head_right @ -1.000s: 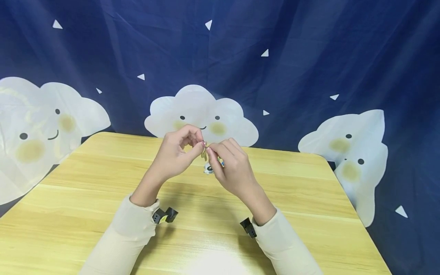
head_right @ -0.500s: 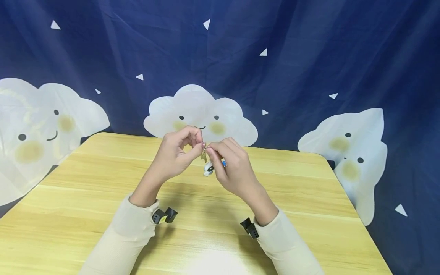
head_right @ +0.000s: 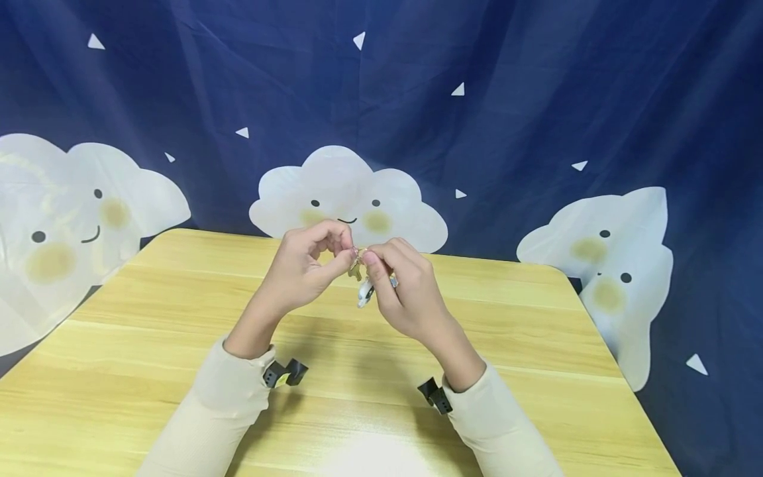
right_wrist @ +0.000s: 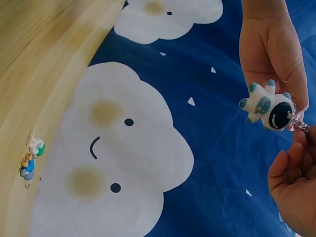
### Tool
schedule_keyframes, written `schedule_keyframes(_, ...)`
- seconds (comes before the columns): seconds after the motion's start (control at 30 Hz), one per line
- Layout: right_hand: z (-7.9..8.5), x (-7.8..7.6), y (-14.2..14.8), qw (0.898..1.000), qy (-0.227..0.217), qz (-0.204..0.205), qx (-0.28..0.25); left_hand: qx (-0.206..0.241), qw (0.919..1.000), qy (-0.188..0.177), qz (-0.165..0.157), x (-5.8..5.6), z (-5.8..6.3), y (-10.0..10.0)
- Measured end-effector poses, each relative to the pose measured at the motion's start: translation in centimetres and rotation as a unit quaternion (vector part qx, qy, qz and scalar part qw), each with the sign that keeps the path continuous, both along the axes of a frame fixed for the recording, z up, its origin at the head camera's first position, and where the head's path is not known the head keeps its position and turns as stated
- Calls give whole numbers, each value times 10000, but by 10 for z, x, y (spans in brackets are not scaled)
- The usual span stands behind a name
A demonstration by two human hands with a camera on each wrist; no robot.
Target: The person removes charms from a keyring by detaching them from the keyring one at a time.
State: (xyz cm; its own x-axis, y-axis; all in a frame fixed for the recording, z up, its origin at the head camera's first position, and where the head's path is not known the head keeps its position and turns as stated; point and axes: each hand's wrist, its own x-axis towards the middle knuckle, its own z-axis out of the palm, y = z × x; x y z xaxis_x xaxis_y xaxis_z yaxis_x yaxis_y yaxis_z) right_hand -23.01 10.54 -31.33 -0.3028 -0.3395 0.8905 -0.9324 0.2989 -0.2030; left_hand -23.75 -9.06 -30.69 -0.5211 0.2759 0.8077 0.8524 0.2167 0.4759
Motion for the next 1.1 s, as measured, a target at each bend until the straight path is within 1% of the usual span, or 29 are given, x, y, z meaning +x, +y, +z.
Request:
schedule_keyframes(0.17,1,0,2,9999,-11,-164,28,-41,9999,47,-157,0,1,1)
schedule_keyframes(0.3,2,1,3,9998,-31,-195,-23,-106,9997,103,-193,2,3,2)
schedule_keyframes(0.47,5,1,5,9994,-301,-112,-100,-168,9996,93,-212,3,3,1)
schedule_keyframes(0.6,6,0,8,9972,-729,-117,-99,-300,9994,27,-194,4,3,1)
schedule_keyframes(0.77,7,2,11,9896,-1416,-226,-84,-435,9990,-31,-129,4,3,2)
schedule_keyframes(0.83,7,2,12,9854,-1688,-225,-73,-471,9988,-33,-107,5,3,2)
schedule_keyframes(1.0,9,4,12,9716,-2364,-49,-112,-501,9987,-28,-58,5,2,3)
schedule_keyframes(1.1,9,4,12,9635,-2672,41,-157,-470,9989,-34,24,4,1,4)
